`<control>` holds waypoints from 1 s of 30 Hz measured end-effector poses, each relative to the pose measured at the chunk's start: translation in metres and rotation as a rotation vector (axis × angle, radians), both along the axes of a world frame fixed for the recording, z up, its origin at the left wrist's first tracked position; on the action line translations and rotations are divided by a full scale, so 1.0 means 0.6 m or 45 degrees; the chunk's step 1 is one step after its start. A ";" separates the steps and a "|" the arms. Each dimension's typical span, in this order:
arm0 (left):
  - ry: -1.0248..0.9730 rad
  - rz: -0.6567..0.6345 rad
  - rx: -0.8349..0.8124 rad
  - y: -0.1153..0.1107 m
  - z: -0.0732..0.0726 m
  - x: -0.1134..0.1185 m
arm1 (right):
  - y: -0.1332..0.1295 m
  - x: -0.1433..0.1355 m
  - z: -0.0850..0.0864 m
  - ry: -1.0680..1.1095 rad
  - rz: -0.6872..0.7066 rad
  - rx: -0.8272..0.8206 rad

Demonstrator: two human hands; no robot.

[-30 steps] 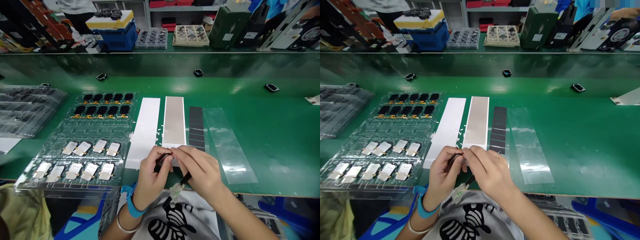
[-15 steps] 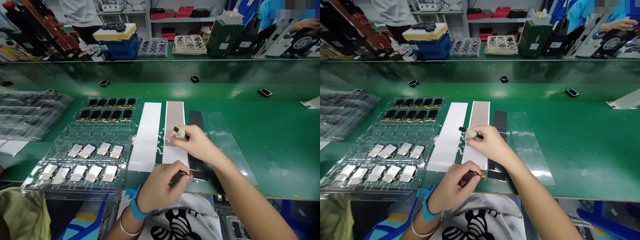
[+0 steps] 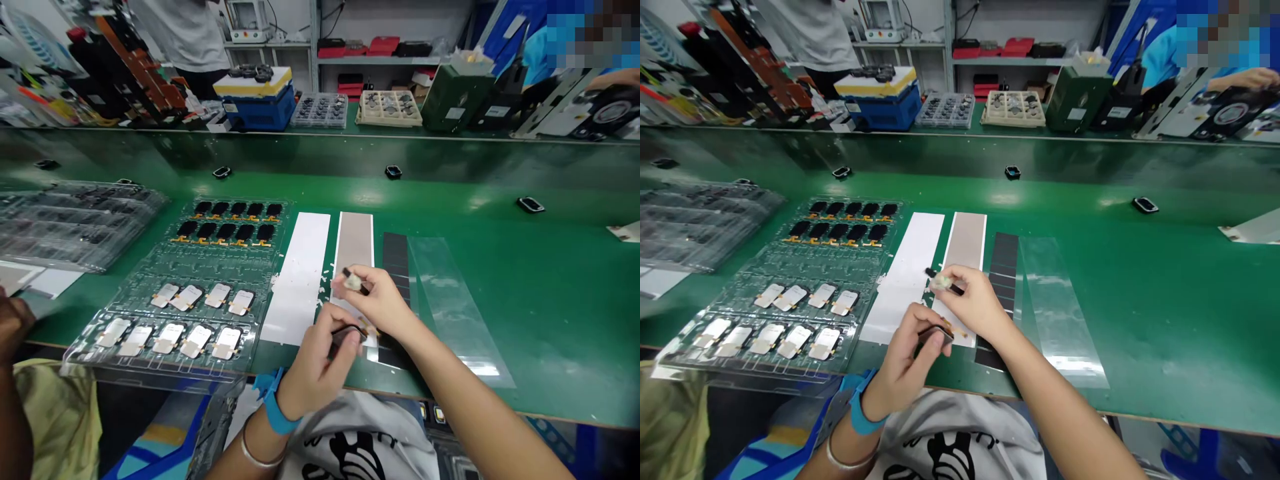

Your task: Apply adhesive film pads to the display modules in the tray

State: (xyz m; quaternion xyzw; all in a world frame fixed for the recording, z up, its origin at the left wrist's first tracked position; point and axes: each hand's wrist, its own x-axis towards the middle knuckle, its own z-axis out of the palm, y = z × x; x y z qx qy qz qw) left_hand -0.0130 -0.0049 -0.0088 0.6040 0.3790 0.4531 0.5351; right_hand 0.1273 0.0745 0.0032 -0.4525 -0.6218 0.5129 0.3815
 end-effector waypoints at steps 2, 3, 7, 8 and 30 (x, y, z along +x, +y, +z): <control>-0.132 0.139 -0.086 0.003 -0.002 0.002 | -0.003 0.007 0.007 0.080 0.061 -0.070; -0.174 0.201 -0.122 0.005 -0.002 0.004 | -0.005 0.010 0.011 0.115 0.103 -0.111; -0.238 0.351 -0.203 0.010 0.003 0.006 | -0.017 0.016 0.023 0.238 0.247 -0.260; -0.242 0.365 -0.215 0.010 0.004 0.006 | -0.019 0.017 0.025 0.271 0.268 -0.297; -0.192 0.301 -0.327 -0.001 0.002 0.001 | -0.048 0.015 0.040 0.081 0.115 -0.176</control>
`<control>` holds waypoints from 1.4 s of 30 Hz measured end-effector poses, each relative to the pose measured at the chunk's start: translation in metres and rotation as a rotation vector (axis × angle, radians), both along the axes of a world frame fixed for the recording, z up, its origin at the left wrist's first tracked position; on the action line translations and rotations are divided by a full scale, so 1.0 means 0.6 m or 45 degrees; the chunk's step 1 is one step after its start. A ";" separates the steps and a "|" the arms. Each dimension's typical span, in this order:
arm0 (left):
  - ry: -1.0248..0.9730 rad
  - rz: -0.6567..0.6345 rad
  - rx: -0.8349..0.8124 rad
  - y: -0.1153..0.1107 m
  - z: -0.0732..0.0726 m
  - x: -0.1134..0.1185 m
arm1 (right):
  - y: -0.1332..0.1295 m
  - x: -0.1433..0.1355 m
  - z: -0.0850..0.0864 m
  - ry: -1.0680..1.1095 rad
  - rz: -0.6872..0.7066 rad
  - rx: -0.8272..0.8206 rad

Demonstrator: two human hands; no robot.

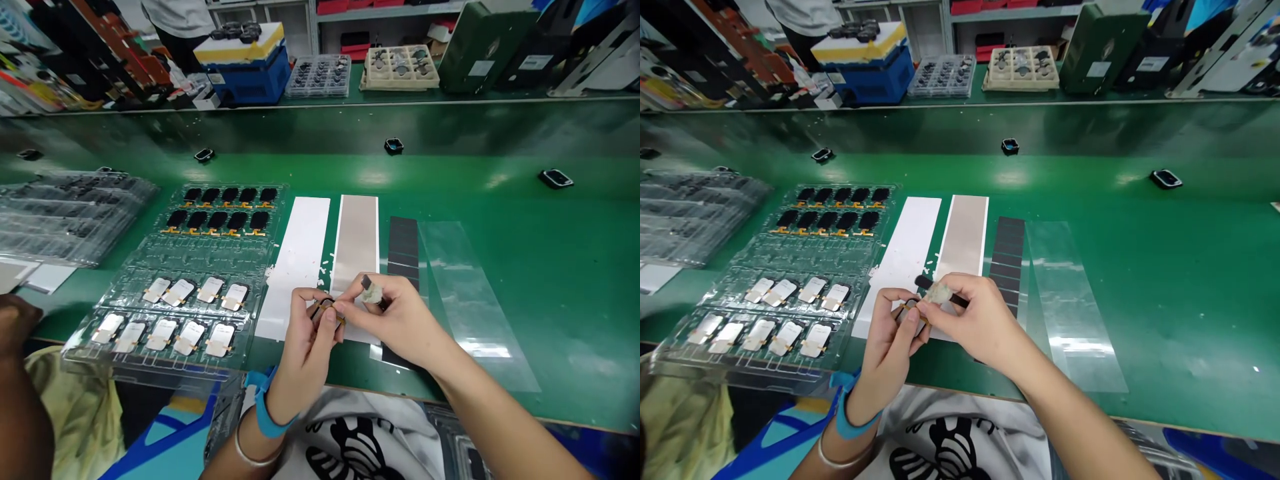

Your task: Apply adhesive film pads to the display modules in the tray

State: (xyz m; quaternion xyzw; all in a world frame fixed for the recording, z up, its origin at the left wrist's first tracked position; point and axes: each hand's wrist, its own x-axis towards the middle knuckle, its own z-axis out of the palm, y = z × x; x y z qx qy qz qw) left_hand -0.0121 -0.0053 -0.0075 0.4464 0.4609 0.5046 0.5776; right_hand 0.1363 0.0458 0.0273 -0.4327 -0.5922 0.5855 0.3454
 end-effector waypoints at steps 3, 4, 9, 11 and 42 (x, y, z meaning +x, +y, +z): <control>0.040 0.001 -0.011 0.001 0.000 0.000 | 0.001 -0.002 -0.004 -0.054 0.015 -0.003; 0.049 0.000 -0.016 0.002 0.000 0.000 | 0.003 -0.002 -0.005 -0.055 0.022 0.003; 0.092 -0.039 0.000 0.001 0.000 -0.002 | 0.012 0.014 0.004 0.027 -0.083 0.128; 0.201 -0.097 0.057 0.000 0.003 -0.003 | 0.009 0.028 0.008 0.035 -0.228 0.235; 1.230 -0.678 0.720 0.019 0.006 0.015 | -0.028 0.056 -0.061 -0.049 -0.926 0.169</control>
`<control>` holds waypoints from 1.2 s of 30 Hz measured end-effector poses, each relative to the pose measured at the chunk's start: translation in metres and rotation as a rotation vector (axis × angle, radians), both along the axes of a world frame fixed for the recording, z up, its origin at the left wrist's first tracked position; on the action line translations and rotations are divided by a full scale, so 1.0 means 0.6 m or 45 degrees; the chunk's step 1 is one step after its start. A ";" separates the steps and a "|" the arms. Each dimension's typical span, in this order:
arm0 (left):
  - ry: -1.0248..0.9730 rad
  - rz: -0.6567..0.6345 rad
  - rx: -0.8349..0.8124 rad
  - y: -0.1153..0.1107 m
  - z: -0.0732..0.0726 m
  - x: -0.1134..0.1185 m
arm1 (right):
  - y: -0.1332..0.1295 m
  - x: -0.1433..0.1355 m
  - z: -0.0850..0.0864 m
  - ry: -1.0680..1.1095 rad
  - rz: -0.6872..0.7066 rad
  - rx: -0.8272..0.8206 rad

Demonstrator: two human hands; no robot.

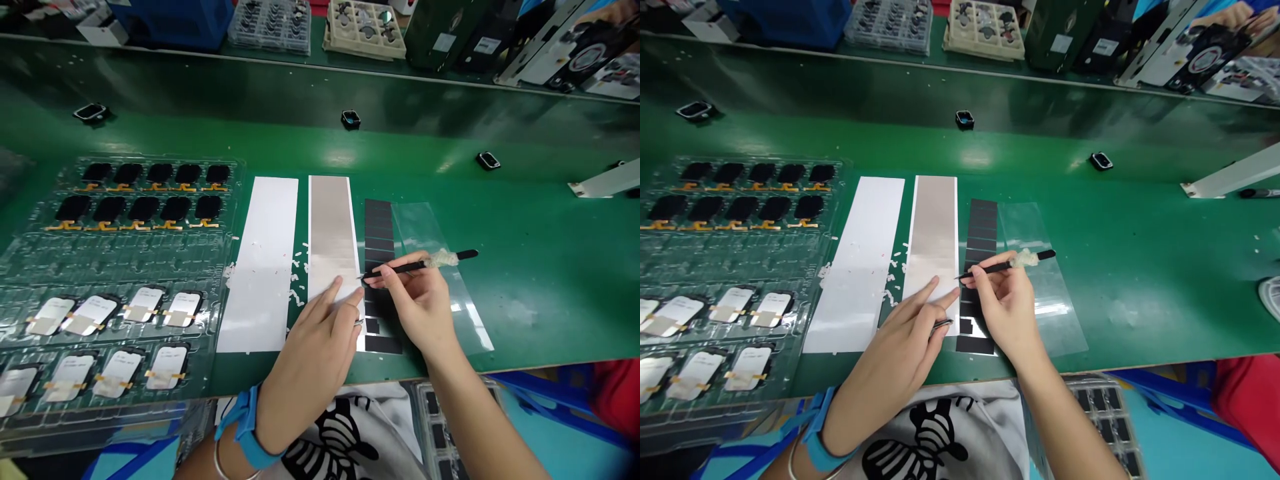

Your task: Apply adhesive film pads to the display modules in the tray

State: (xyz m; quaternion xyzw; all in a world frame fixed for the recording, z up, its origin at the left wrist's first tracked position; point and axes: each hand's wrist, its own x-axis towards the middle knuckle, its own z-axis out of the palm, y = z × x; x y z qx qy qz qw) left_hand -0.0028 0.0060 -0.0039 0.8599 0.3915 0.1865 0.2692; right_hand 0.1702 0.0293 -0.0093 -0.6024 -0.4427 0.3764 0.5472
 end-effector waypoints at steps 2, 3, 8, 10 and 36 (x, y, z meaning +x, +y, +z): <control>-0.009 0.003 0.001 0.000 0.000 0.000 | 0.000 0.000 0.001 0.040 0.036 -0.028; -0.013 0.007 0.002 0.001 0.000 0.000 | 0.000 0.000 0.001 0.047 0.028 -0.035; -0.009 0.015 -0.014 0.000 -0.001 -0.001 | 0.000 -0.002 0.002 0.048 0.000 -0.053; -0.005 0.015 -0.034 -0.001 -0.001 -0.002 | 0.000 -0.003 0.002 0.064 0.000 -0.047; -1.229 0.443 -0.908 -0.003 0.016 0.009 | -0.016 0.006 0.036 0.337 -0.302 0.324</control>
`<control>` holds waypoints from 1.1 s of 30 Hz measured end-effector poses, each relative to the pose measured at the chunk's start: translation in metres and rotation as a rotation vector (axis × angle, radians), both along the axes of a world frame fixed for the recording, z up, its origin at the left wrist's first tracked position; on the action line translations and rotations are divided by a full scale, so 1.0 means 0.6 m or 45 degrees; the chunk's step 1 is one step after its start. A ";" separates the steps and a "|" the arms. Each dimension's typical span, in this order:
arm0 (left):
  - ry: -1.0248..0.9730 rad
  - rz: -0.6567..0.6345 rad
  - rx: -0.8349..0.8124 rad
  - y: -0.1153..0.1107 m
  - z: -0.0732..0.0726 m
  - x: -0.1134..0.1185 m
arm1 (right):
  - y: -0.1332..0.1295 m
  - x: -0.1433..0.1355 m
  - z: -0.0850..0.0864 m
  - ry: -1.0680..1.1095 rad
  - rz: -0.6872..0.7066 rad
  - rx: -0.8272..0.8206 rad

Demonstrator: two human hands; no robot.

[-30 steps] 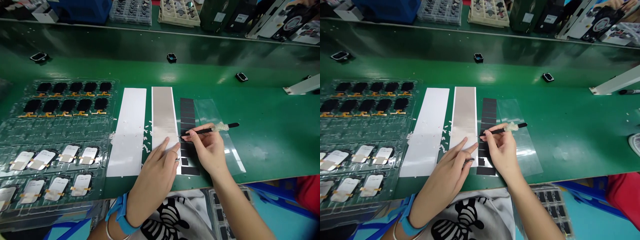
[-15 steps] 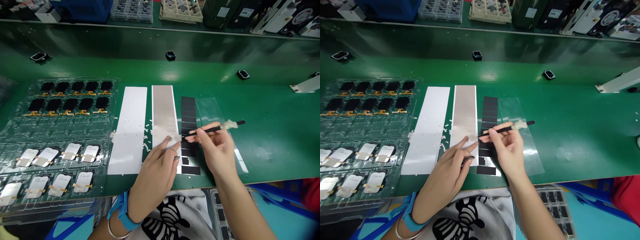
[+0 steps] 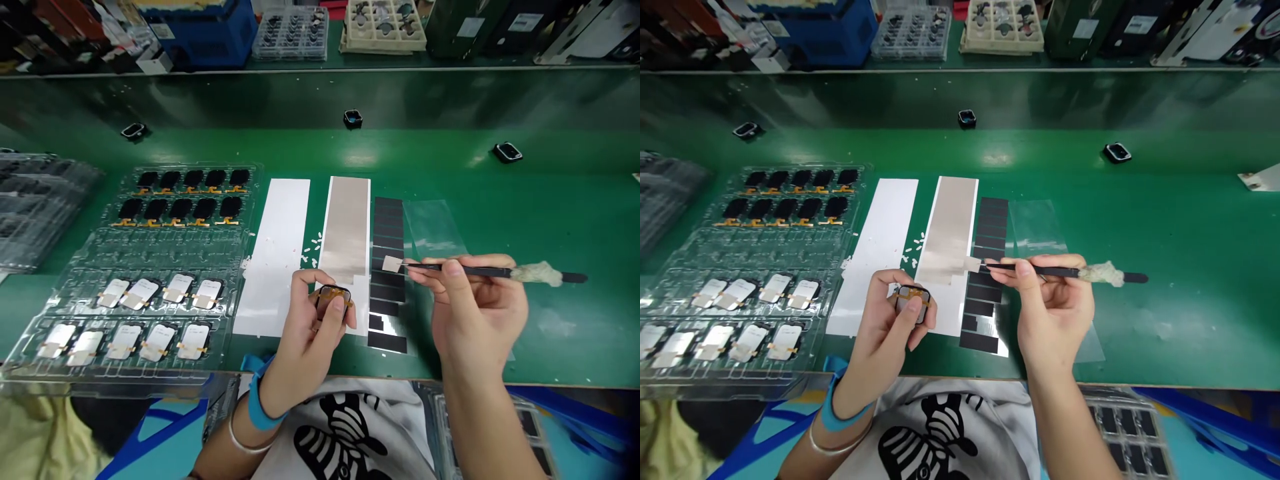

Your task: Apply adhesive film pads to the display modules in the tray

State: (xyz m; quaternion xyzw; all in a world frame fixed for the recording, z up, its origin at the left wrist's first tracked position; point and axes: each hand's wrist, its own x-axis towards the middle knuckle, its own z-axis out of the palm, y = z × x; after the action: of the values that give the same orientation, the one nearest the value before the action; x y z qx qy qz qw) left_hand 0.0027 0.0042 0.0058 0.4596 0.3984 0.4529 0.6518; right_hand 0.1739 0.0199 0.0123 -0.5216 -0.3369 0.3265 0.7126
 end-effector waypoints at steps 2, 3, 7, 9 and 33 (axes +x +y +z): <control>0.034 0.052 0.028 0.000 -0.003 0.001 | -0.006 -0.006 0.006 0.014 0.003 0.012; 0.052 0.078 0.041 0.000 -0.004 0.001 | -0.011 -0.011 0.009 0.016 0.006 0.014; 0.080 0.098 0.042 0.000 -0.002 0.000 | -0.028 -0.038 0.016 -0.012 0.012 0.026; 0.079 0.087 0.030 0.000 -0.001 0.000 | -0.033 -0.053 0.015 -0.008 0.055 0.033; -0.078 0.133 -0.018 -0.012 -0.004 0.003 | -0.039 -0.096 -0.013 0.040 0.187 0.000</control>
State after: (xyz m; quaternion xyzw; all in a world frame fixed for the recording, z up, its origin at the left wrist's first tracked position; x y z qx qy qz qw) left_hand 0.0043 -0.0029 0.0032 0.4196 0.4050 0.4972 0.6424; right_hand 0.1166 -0.0037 0.0047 -0.4903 -0.3632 0.3860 0.6919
